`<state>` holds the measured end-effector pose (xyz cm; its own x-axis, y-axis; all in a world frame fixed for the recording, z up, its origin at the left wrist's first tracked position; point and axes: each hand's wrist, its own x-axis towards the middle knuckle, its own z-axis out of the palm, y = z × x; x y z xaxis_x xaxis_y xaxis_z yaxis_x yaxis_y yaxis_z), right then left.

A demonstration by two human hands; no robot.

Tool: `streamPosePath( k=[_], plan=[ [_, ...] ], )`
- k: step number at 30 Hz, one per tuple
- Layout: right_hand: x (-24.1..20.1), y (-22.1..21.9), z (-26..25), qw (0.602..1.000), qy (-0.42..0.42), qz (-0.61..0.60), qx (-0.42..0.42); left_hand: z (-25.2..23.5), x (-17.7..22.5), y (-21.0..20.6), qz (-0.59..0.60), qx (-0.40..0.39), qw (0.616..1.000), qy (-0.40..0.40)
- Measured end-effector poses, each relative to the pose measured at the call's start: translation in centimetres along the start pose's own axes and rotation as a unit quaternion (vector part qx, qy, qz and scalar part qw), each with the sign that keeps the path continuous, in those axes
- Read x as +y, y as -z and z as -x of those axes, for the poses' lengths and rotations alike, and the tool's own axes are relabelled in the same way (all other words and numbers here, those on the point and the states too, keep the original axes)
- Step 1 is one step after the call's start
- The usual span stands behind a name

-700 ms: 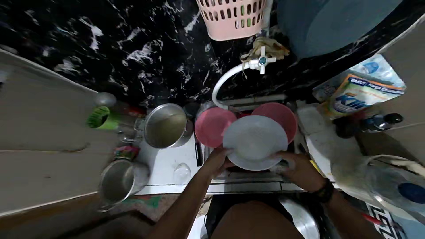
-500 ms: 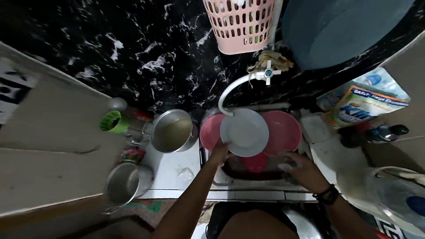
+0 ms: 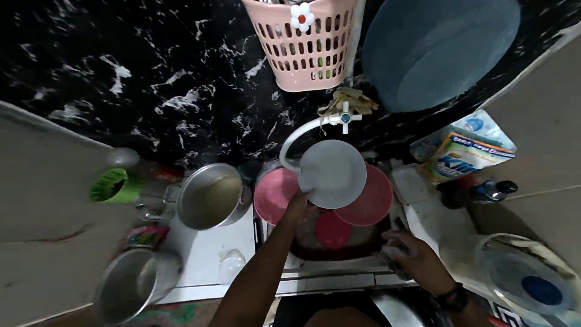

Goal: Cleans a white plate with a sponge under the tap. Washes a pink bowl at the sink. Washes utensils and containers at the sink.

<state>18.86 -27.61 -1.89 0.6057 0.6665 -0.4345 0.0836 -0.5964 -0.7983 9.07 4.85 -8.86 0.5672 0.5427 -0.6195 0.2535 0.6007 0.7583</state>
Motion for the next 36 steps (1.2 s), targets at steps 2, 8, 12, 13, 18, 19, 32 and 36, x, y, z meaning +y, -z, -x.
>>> streamPosePath(
  k=[2, 8, 12, 13, 18, 19, 32, 36],
  plan=[
    [0.7, -0.1, 0.2, 1.000, 0.000, -0.016, 0.002, 0.2, 0.2, -0.5, 0.007, -0.007, 1.000, 0.012],
    [0.9, 0.2, -0.4, 1.000, 0.021, -0.009, 0.015, 3.0, 1.0, -0.7, -0.069, -0.002, 0.998, 0.002],
    [1.1, 0.3, -1.5, 0.999, 0.039, -0.025, 0.025, 5.6, 1.9, 0.3, -0.164, 0.014, 0.986, -0.029],
    [1.0, 0.2, -1.8, 0.998, 0.046, -0.035, 0.025, 6.3, 2.1, 0.5, -0.172, 0.023, 0.984, -0.031],
    [0.1, -0.4, -2.9, 0.995, 0.089, -0.042, 0.025, 9.8, 3.4, 1.0, -0.243, 0.074, 0.966, -0.056],
    [0.0, -0.4, -3.2, 0.994, 0.091, -0.047, 0.026, 10.5, 3.7, 0.9, -0.262, 0.075, 0.960, -0.071],
    [-9.0, -4.9, -7.5, 0.924, 0.043, -0.372, 0.077, 15.1, 2.5, 2.6, -0.417, 0.049, 0.848, -0.323],
    [-12.1, -7.6, -9.0, 0.853, 0.090, -0.506, 0.095, 15.7, 1.0, 3.1, -0.324, 0.083, 0.903, -0.268]
  ],
)
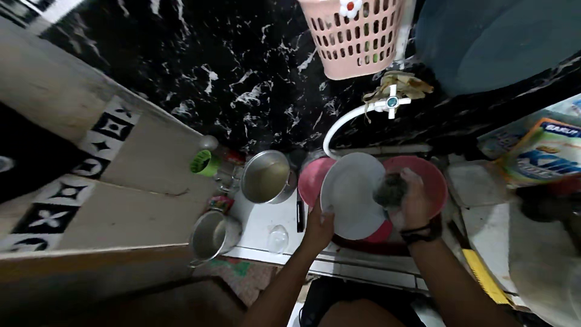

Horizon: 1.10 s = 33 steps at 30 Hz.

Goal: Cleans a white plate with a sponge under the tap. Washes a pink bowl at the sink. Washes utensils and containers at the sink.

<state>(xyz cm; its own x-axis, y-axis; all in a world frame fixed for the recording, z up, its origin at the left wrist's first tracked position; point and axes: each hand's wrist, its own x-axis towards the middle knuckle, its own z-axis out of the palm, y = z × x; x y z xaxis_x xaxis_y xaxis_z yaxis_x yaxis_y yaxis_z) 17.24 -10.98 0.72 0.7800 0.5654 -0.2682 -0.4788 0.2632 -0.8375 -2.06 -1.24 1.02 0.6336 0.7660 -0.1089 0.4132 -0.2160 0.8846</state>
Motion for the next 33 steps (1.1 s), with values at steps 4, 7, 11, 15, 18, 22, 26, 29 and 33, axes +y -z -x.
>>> streamPosePath(
  k=[4, 7, 11, 15, 18, 22, 26, 29, 33],
  plan=[
    [1.2, -0.4, -0.5, 0.913, 0.136, 0.335, -0.188, 0.6, -0.7, -0.8, 0.092, 0.018, 0.992, 0.081],
    [0.9, 0.5, 0.8, 0.674, 0.132, 0.691, -0.226, 0.8, -1.7, -0.8, 0.123, 0.032, 0.988, 0.088],
    [0.7, 1.4, 1.4, 0.620, 0.085, 0.755, -0.193, 0.6, -1.8, -0.5, 0.140, 0.012, 0.984, 0.114],
    [-0.6, -0.4, 0.0, 0.740, 0.041, 0.661, -0.113, 0.1, -2.2, -0.7, 0.137, -0.018, 0.980, 0.140],
    [-1.4, -1.3, -0.1, 0.874, 0.073, 0.480, -0.035, -0.3, -3.0, -0.5, 0.145, -0.017, 0.980, 0.138],
    [-0.5, -0.6, 1.6, 0.847, 0.088, 0.516, -0.087, -0.5, -3.9, 0.1, 0.167, -0.057, 0.973, 0.151],
    [0.7, 0.6, 4.6, 0.667, 0.107, 0.732, -0.093, -0.3, -5.5, 0.7, 0.166, -0.076, 0.974, 0.137],
    [1.6, -0.2, 5.5, 0.626, 0.091, 0.772, -0.062, -0.6, -5.3, 1.1, 0.174, -0.084, 0.972, 0.133],
    [3.8, -1.6, 3.0, 0.638, 0.112, 0.759, -0.066, -1.0, -5.3, 0.6, 0.196, -0.099, 0.970, 0.108]
  ],
)
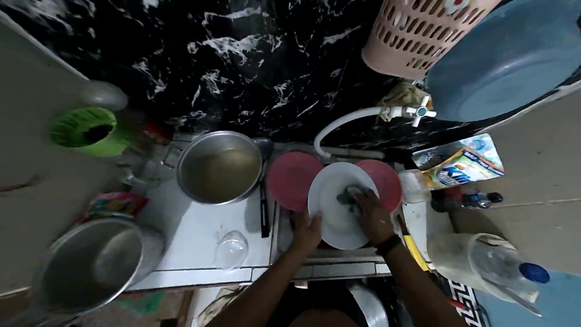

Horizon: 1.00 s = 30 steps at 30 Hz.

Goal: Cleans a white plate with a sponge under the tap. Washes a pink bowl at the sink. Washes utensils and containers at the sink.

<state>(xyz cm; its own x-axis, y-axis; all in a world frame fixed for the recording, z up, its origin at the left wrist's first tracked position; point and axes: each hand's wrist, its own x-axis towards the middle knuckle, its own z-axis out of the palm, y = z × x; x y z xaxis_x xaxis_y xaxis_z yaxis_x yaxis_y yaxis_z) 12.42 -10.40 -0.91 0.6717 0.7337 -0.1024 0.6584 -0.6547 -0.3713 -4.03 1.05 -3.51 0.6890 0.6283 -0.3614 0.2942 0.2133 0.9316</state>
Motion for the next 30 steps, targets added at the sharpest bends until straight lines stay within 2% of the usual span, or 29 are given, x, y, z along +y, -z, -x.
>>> streamPosePath(
  k=[2, 3, 5, 7, 9, 11, 15, 16, 18, 20, 23, 27, 30],
  plan=[
    [-1.2, -1.0, -1.0, 0.998, 0.023, -0.024, 0.053, 0.1, 0.3, -0.3, 0.006, -0.018, 1.000, 0.017],
    [-2.1, -1.5, -0.7, 0.997, 0.052, -0.032, 0.045, 0.1, 0.6, -0.4, 0.015, -0.018, 0.999, 0.023],
    [-3.6, -1.7, 1.8, 0.992, 0.107, -0.041, -0.050, -0.2, 0.8, -0.2, 0.024, 0.010, 0.999, 0.030],
    [-2.8, -0.4, 3.6, 0.982, 0.117, -0.015, -0.145, -0.2, 1.3, 1.0, 0.011, 0.035, 0.997, 0.067],
    [-1.0, 0.3, 2.4, 0.987, 0.075, 0.032, -0.140, -0.3, 1.3, 2.1, -0.009, 0.042, 0.997, 0.067],
    [-0.9, -0.1, 0.7, 0.992, 0.035, 0.024, -0.119, 0.0, 1.2, 2.1, -0.011, 0.031, 0.998, 0.051],
    [-4.6, -0.9, 2.5, 0.978, 0.112, -0.035, -0.173, -0.6, 1.7, 1.9, 0.021, 0.050, 0.997, 0.049],
    [-4.3, -1.0, 3.1, 0.980, 0.120, -0.020, -0.160, -0.6, 1.6, 2.4, 0.019, 0.052, 0.997, 0.047],
    [-3.0, -0.7, 2.1, 0.989, 0.081, 0.004, -0.123, -0.4, 1.4, 2.9, 0.013, 0.050, 0.998, 0.040],
    [-3.6, -0.7, 1.0, 0.990, 0.058, -0.015, -0.126, -0.2, 1.0, 2.8, 0.010, 0.051, 0.998, 0.020],
    [-5.7, -0.9, 2.6, 0.980, 0.125, -0.023, -0.153, -1.0, 1.4, 3.4, 0.000, 0.061, 0.998, 0.015],
    [-4.6, -1.0, 0.5, 0.992, 0.060, -0.005, -0.114, -0.6, 1.1, 3.8, -0.018, 0.052, 0.998, 0.011],
    [-6.0, -2.2, 1.8, 0.984, 0.161, -0.013, -0.074, -1.1, 1.4, 3.7, -0.006, 0.053, 0.998, 0.014]
  ],
)
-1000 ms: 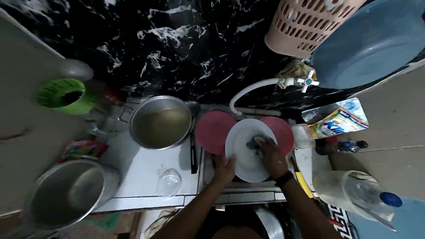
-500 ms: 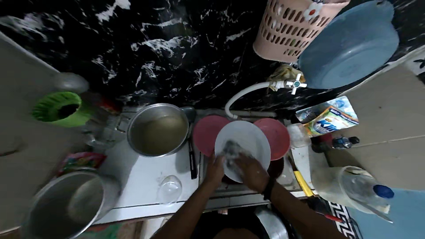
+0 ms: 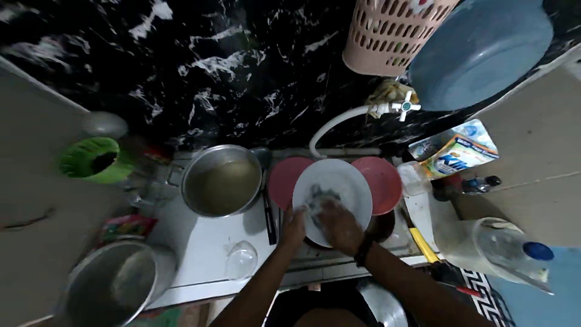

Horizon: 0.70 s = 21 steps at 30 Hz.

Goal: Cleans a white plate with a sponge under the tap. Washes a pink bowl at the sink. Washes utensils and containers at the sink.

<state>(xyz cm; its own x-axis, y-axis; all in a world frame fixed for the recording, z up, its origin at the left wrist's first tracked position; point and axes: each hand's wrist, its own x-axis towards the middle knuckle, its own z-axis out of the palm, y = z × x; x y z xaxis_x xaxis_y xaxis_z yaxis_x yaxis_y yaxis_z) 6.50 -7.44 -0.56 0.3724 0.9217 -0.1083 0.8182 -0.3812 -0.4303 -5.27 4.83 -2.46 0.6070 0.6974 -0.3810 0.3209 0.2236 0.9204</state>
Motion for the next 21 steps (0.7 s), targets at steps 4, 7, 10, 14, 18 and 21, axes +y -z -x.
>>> streamPosePath(
  k=[4, 7, 10, 14, 18, 21],
  plan=[
    [2.5, 1.9, -1.6, 0.995, -0.092, 0.031, -0.001, -0.1, -0.2, 0.6, 0.000, 0.000, 1.000, -0.020],
    [0.2, 1.2, -2.0, 0.999, -0.031, -0.033, 0.003, -0.2, 0.9, 0.1, -0.018, 0.001, 0.999, -0.040],
    [1.2, 0.5, 0.9, 0.997, 0.024, -0.074, 0.000, -0.8, 1.3, 2.0, -0.056, 0.011, 0.996, -0.061],
    [4.8, 2.4, -1.7, 0.996, -0.078, -0.004, -0.035, -0.2, 1.0, 2.1, -0.046, 0.003, 0.998, -0.037],
    [0.7, 0.7, -1.4, 0.997, -0.024, -0.077, -0.016, -0.6, 1.7, 1.3, -0.019, 0.007, 1.000, -0.024],
    [0.9, -0.2, 1.5, 0.997, -0.013, -0.031, -0.064, -1.2, 1.5, 2.0, -0.010, 0.020, 1.000, -0.009]
  ],
)
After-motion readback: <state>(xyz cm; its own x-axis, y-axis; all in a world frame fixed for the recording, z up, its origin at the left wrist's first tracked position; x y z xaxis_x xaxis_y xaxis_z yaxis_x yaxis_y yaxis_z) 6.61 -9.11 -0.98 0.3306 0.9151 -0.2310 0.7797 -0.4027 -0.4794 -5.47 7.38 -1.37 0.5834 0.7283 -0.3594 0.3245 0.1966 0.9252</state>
